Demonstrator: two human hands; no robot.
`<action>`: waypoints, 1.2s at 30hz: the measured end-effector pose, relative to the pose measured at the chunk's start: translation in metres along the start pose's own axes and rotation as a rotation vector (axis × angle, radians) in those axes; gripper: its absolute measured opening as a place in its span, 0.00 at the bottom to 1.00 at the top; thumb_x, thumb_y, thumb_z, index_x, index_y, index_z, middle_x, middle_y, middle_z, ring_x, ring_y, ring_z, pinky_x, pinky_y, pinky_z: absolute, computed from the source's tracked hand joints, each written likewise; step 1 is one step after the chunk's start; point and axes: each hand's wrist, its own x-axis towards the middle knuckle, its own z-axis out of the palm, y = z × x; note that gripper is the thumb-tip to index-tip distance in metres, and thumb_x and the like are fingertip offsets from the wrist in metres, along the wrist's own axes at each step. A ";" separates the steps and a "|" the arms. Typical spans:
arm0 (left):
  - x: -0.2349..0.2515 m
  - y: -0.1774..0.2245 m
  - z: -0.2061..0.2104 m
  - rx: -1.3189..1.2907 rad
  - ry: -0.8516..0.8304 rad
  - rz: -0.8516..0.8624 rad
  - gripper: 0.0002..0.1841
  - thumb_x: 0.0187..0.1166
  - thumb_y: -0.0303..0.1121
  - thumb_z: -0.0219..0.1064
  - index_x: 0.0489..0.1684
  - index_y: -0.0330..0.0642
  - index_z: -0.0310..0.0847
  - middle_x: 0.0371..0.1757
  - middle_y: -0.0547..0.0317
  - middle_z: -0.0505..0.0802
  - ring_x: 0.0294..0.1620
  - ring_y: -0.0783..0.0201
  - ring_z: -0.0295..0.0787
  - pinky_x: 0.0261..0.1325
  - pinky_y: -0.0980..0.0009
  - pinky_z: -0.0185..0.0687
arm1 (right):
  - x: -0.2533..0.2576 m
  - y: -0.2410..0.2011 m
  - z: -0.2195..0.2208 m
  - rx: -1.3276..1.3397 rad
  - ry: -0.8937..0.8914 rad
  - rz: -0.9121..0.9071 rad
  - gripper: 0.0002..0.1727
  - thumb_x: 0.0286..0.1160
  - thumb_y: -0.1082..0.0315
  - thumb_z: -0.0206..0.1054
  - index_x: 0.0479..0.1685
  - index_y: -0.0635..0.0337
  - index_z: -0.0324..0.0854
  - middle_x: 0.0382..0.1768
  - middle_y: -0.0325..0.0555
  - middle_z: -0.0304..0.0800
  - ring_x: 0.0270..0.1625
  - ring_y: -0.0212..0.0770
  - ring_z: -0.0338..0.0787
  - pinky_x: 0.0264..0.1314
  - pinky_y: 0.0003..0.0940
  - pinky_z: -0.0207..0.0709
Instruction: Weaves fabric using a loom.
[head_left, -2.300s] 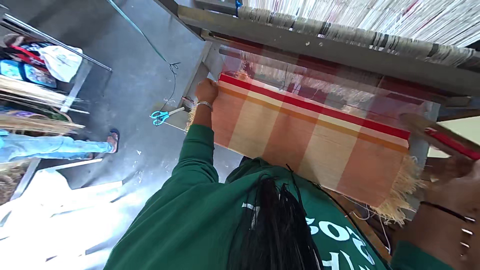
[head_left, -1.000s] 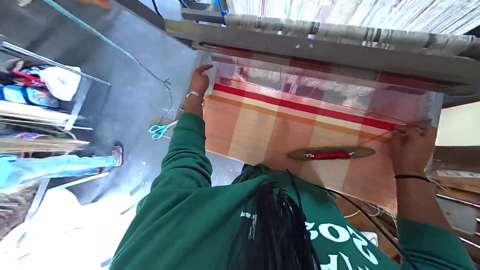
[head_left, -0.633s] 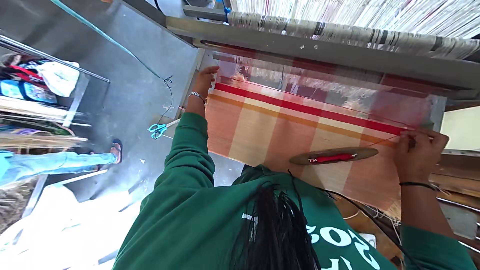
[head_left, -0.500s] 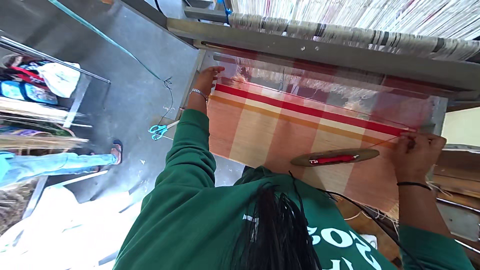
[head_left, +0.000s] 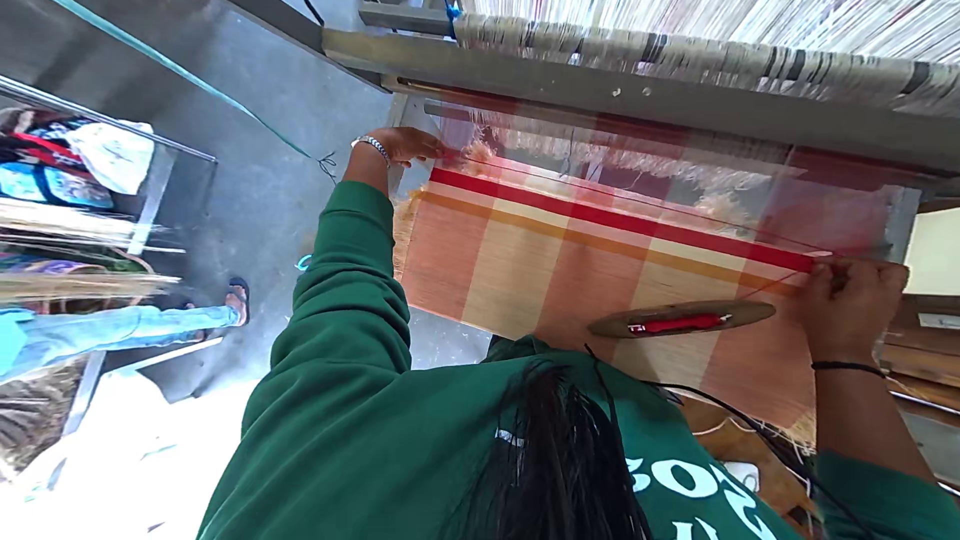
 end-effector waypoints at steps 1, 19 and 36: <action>-0.002 0.003 -0.001 0.034 -0.016 -0.010 0.19 0.90 0.40 0.60 0.75 0.50 0.79 0.71 0.51 0.85 0.66 0.55 0.80 0.66 0.50 0.73 | 0.001 0.000 0.000 -0.010 0.001 0.002 0.20 0.87 0.62 0.56 0.57 0.71 0.85 0.59 0.73 0.79 0.62 0.66 0.82 0.70 0.52 0.75; -0.014 -0.030 0.034 -0.091 0.466 0.249 0.18 0.86 0.36 0.64 0.61 0.28 0.82 0.70 0.33 0.83 0.72 0.45 0.81 0.77 0.49 0.73 | 0.014 0.002 -0.009 0.381 0.074 0.218 0.20 0.88 0.64 0.56 0.65 0.74 0.78 0.46 0.55 0.89 0.41 0.35 0.89 0.49 0.31 0.85; -0.031 -0.056 0.091 -0.314 0.699 0.189 0.19 0.89 0.38 0.59 0.63 0.31 0.82 0.61 0.38 0.90 0.60 0.49 0.89 0.70 0.51 0.80 | 0.016 0.006 -0.025 0.853 0.004 0.696 0.09 0.88 0.63 0.57 0.57 0.55 0.77 0.31 0.28 0.79 0.22 0.22 0.74 0.27 0.18 0.73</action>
